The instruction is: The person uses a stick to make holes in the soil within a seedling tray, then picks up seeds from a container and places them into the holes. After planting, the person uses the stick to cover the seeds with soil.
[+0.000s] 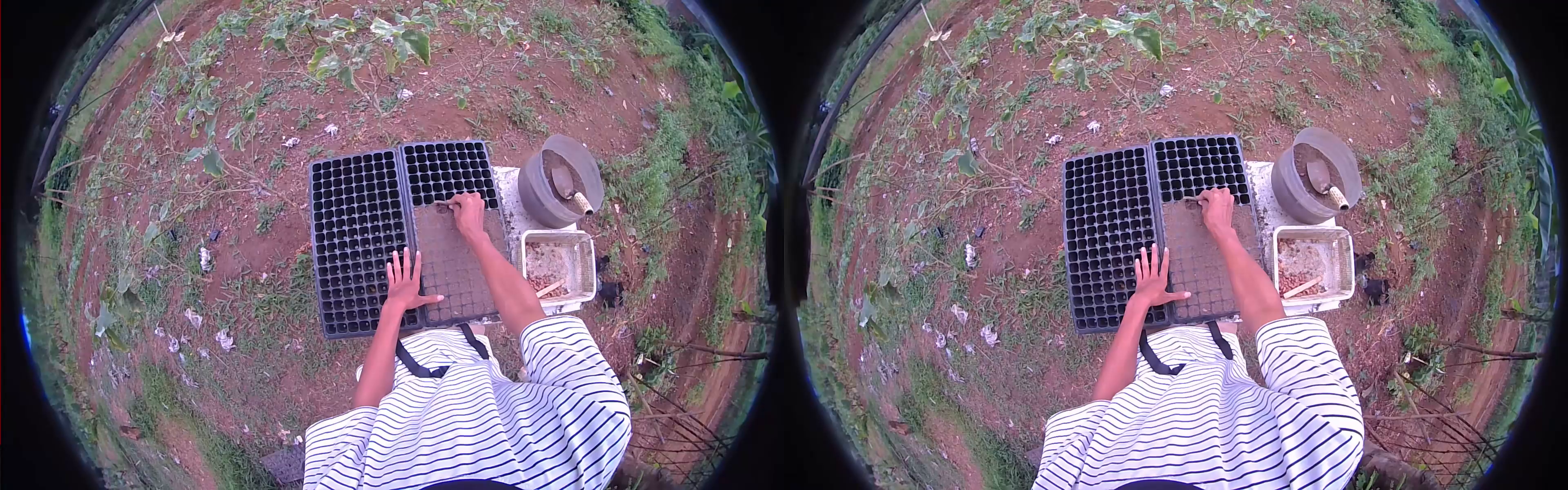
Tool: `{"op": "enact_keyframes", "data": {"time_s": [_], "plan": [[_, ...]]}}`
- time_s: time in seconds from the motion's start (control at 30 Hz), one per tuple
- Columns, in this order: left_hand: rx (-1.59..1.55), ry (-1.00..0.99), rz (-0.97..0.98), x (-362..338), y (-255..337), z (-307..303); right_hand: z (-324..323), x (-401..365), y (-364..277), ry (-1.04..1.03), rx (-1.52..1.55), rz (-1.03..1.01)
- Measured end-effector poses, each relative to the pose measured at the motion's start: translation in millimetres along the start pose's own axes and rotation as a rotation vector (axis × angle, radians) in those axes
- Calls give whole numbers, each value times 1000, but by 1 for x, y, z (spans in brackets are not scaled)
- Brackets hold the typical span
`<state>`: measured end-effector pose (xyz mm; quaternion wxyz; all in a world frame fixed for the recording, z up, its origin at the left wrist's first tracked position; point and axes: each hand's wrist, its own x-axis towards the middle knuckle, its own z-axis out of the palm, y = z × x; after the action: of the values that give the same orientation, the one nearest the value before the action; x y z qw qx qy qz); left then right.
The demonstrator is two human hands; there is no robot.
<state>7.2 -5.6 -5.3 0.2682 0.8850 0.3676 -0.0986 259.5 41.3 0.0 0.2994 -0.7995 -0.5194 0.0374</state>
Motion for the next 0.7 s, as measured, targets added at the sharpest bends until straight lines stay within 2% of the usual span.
{"op": "enact_keyframes", "data": {"time_s": [0.23,0.3,0.57,0.63,0.7], "plan": [[9,-26,-20,1,2,-2,-7,-1,0,-52,-11,-59],[6,-33,-31,1,2,-4,-4,5,-3,4,-30,16],[2,-64,-38,2,3,-6,8,5,-12,4,0,-27],[1,-70,-37,2,3,-7,1,-1,-10,-25,-17,-183],[-5,-76,-38,2,3,-7,-5,-7,-8,-51,-37,-218]]}}
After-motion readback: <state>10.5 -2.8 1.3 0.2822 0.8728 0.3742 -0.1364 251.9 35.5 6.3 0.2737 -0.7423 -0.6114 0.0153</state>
